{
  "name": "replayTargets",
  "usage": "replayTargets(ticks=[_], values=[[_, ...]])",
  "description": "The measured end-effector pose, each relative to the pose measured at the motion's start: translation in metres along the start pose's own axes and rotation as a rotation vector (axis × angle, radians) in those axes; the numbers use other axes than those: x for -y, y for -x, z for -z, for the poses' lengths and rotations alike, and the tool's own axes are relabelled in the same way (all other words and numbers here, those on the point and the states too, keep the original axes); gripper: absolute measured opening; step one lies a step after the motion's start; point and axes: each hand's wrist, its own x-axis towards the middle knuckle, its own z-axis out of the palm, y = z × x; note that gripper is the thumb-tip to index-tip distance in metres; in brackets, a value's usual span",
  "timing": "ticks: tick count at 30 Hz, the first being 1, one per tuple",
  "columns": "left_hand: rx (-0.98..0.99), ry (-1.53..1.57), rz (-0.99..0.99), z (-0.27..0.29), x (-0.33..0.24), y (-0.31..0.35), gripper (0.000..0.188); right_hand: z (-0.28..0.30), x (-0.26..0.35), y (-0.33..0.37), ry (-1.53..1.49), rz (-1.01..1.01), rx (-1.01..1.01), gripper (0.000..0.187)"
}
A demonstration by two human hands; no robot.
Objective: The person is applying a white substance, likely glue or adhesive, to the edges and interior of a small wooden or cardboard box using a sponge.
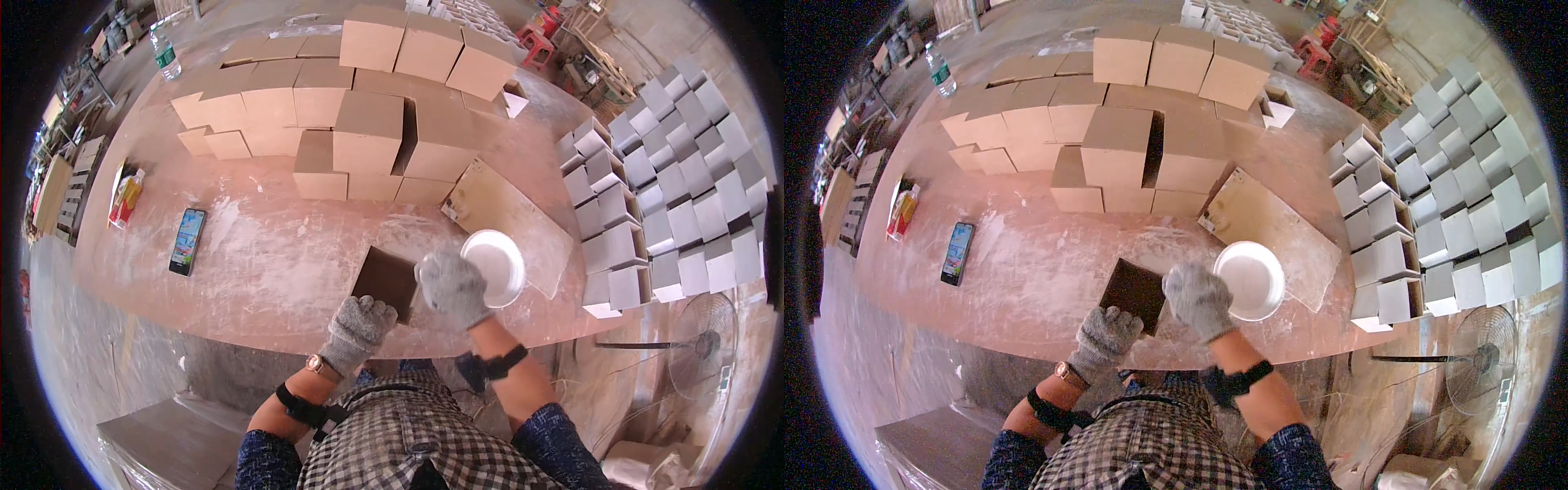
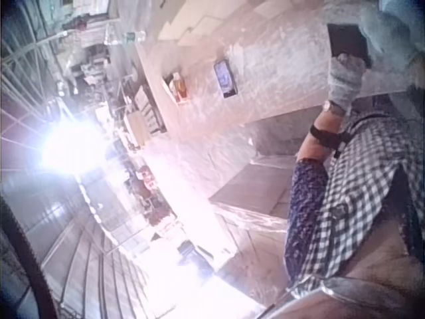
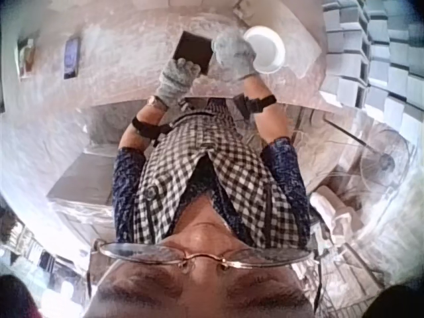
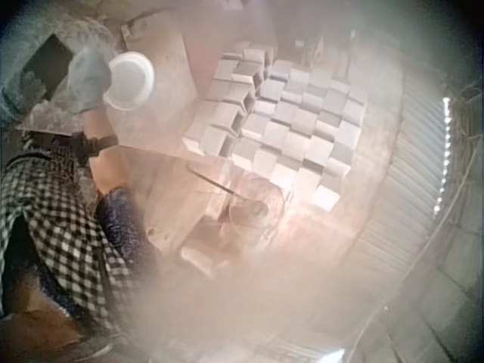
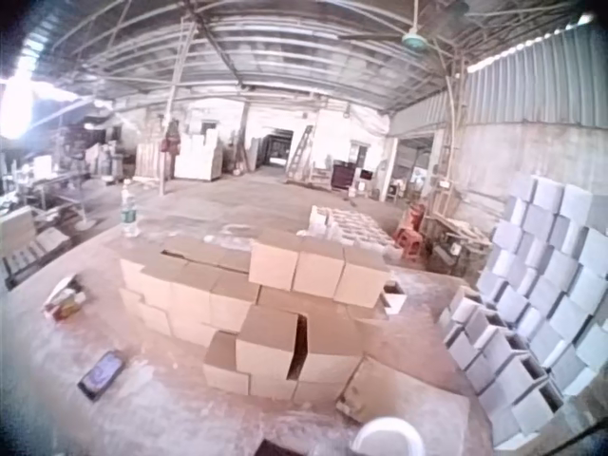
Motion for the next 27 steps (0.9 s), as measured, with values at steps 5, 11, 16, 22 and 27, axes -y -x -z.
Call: replayTargets(ticks=[5, 11, 16, 22, 27], values=[[-0.031, -0.032, 0.014, -0.005, 0.000, 0.005, 0.016, 0.027, 0.057, 0.050, -0.295, -0.007, 0.190, 0.013], [0.020, -0.084, 0.121, -0.002, -0.011, -0.003, 0.011, 0.016, 0.025, 0.069, -0.272, 0.271, 0.039, 0.020], [0.144, -0.099, 0.256, 0.009, -0.025, -0.035, 0.020, 0.034, 0.012, 0.062, -0.542, -0.309, 0.237, 0.023], [-0.248, 1.311, 0.412, 0.024, 0.008, -0.041, 0.039, 0.048, -0.014, 0.045, -0.322, -0.543, 0.122, 0.027], [-0.019, 0.237, -0.152, 0.048, 0.079, -0.016, 0.047, 0.047, -0.005, 0.040, -0.340, -0.259, 0.026, 0.024]])
